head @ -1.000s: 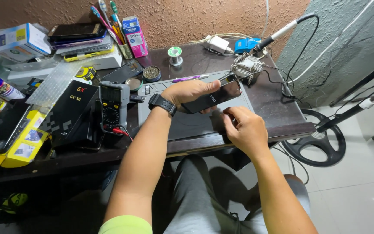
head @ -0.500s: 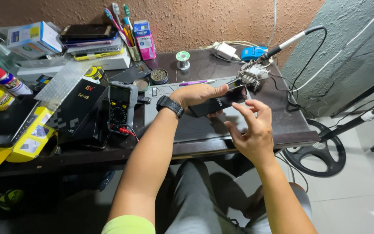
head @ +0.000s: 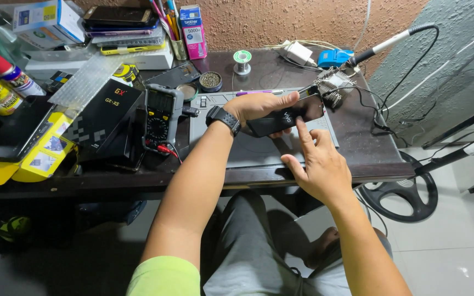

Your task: Disassembling a smartphone to inspect and access internal components on a repair bench.

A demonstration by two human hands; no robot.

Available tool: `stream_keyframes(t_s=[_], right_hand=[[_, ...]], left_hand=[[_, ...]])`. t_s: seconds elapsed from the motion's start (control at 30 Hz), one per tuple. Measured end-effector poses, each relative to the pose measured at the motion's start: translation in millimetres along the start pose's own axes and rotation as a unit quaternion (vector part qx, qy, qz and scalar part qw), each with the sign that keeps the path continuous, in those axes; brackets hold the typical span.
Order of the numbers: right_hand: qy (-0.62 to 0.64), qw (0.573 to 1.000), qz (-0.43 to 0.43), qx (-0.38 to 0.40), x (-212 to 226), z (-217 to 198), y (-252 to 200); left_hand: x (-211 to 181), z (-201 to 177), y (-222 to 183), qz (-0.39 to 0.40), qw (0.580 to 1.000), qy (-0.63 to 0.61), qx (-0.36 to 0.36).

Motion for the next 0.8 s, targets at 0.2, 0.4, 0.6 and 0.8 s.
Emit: stream_keyframes(t_s=[0.2, 0.4, 0.6, 0.8], right_hand=[[-0.014, 0.999, 0.020, 0.024, -3, 5, 5], [-0.008, 0.999, 0.028, 0.020, -6, 4, 2], [0.041, 0.998, 0.051, -0.002, -4, -4, -1], [0.047, 0.998, 0.045, -0.017, -9, -2, -4]], left_hand=[[-8, 2, -7, 0.007, 0.999, 0.035, 0.012], [6, -6, 9, 0.009, 0.999, 0.035, 0.012], [0, -2, 5, -0.006, 0.999, 0.032, 0.008], [-4, -1, 5, -0.004, 0.999, 0.049, 0.004]])
Point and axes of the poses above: each hand's wrist, its own y-axis towards the middle knuckle, its own z-axis out of the palm, x = y × z, the point moved 8 cm from there along y, towards the middle knuckle, and after that the axes turned 12 degrees about y, right-handed, at the moved point
